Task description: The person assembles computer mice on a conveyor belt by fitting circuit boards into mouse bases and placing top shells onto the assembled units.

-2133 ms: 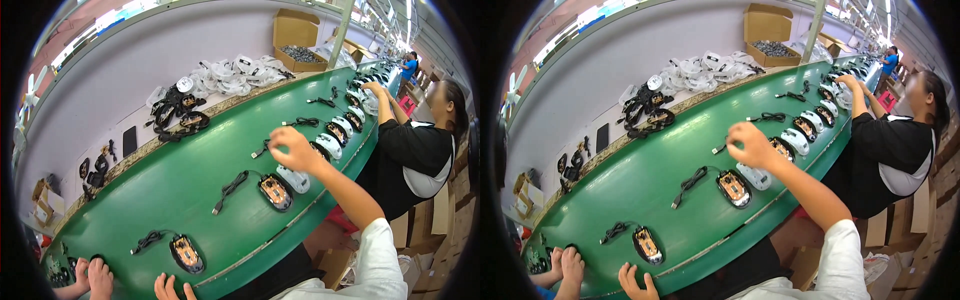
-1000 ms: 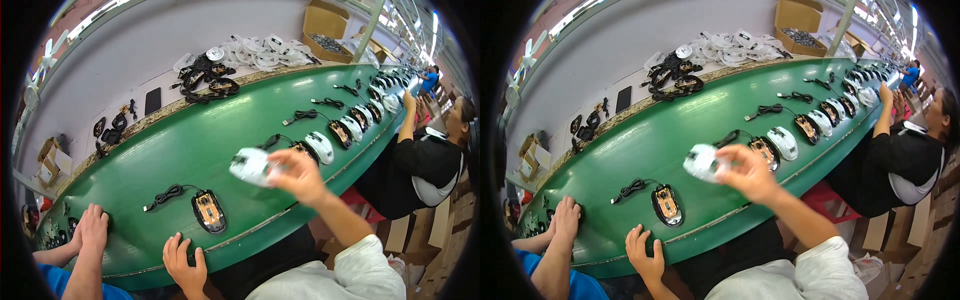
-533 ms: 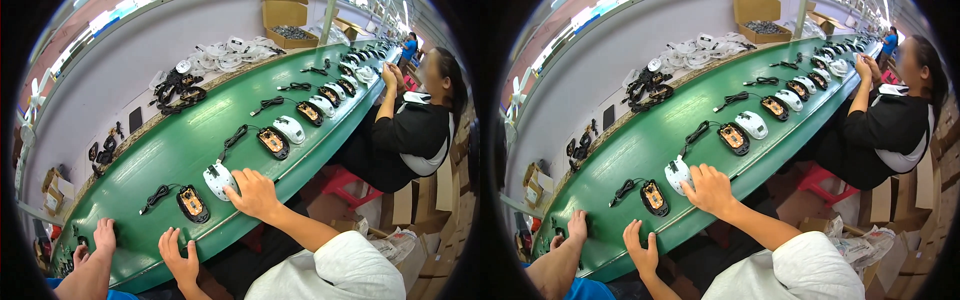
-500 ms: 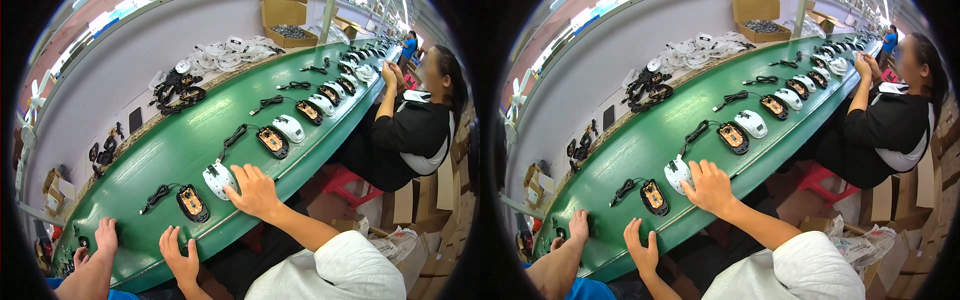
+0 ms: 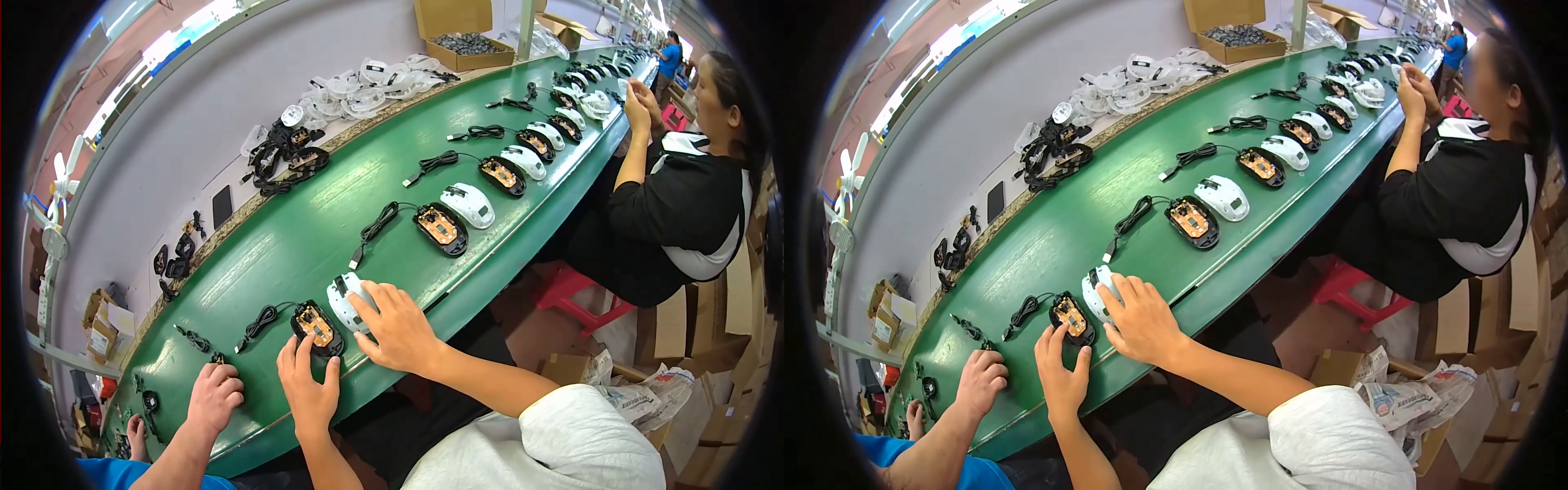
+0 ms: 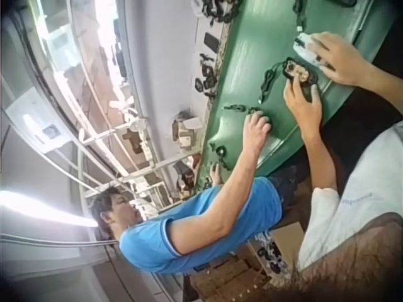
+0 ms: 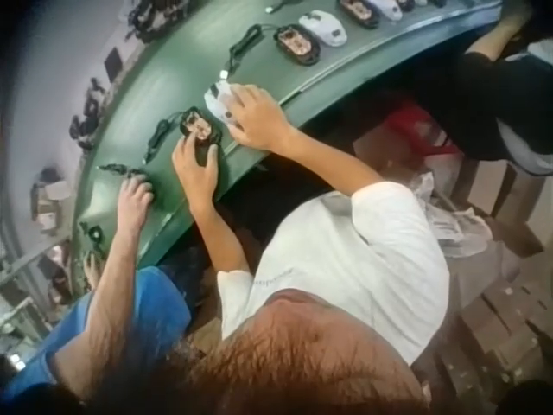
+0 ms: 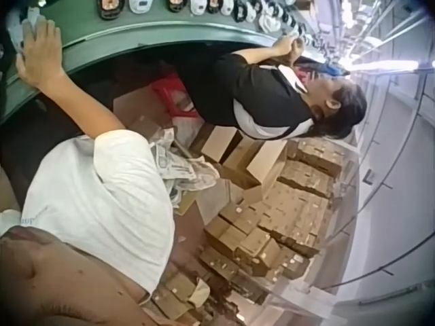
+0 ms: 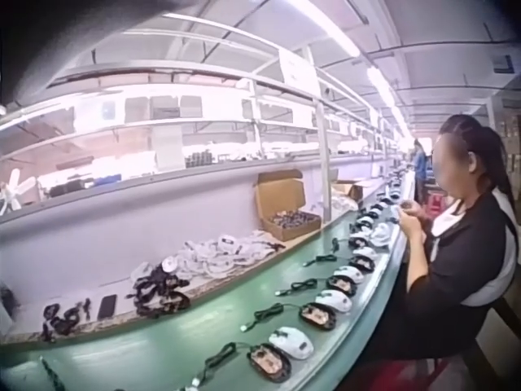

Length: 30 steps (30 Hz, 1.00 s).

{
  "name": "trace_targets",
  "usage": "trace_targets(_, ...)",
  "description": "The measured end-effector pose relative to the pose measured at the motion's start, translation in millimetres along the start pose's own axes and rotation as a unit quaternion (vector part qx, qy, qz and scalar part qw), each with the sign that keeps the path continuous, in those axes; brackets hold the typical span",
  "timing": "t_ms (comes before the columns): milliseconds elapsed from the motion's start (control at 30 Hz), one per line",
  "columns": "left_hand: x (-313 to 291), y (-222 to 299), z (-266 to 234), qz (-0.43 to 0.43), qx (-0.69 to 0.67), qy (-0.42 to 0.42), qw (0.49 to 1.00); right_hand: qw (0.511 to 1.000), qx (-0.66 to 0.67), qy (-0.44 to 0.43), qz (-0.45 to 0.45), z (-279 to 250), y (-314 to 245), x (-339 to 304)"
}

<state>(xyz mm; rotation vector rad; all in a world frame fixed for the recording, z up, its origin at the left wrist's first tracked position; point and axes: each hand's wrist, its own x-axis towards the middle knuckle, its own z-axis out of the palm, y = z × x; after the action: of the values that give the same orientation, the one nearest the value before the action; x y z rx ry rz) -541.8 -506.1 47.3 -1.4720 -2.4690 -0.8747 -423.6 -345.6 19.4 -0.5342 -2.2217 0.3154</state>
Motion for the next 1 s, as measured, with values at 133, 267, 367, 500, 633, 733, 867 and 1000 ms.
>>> trace_targets(133,2,2,5,0.004,0.008,0.004,1.0,1.0,0.008,-0.006,-0.001,-5,4,-1)
trace_targets(267,5,1,6,0.009,0.003,0.016,1.0,1.0,0.025,-0.016,0.008,-10,7,1)
trace_targets(367,11,-3,10,0.019,0.0,0.022,1.0,0.998,0.053,-0.017,0.018,-23,20,-3)
trace_targets(500,14,-3,13,0.055,-0.007,0.029,0.998,0.996,0.072,-0.029,0.051,-43,35,-11)
trace_targets(633,11,3,8,0.082,-0.009,0.009,0.997,0.994,0.07,-0.039,0.076,-51,39,-17)
trace_targets(733,6,4,-4,0.064,-0.045,0.006,0.997,0.994,0.056,-0.042,0.085,-53,40,-20)
trace_targets(867,-1,-18,-27,0.038,-0.018,0.052,0.998,0.995,0.059,-0.012,0.082,-57,48,-28)
trace_targets(1000,-19,-61,-58,-0.037,0.045,0.102,0.993,0.997,0.05,0.007,0.064,-48,45,-28)
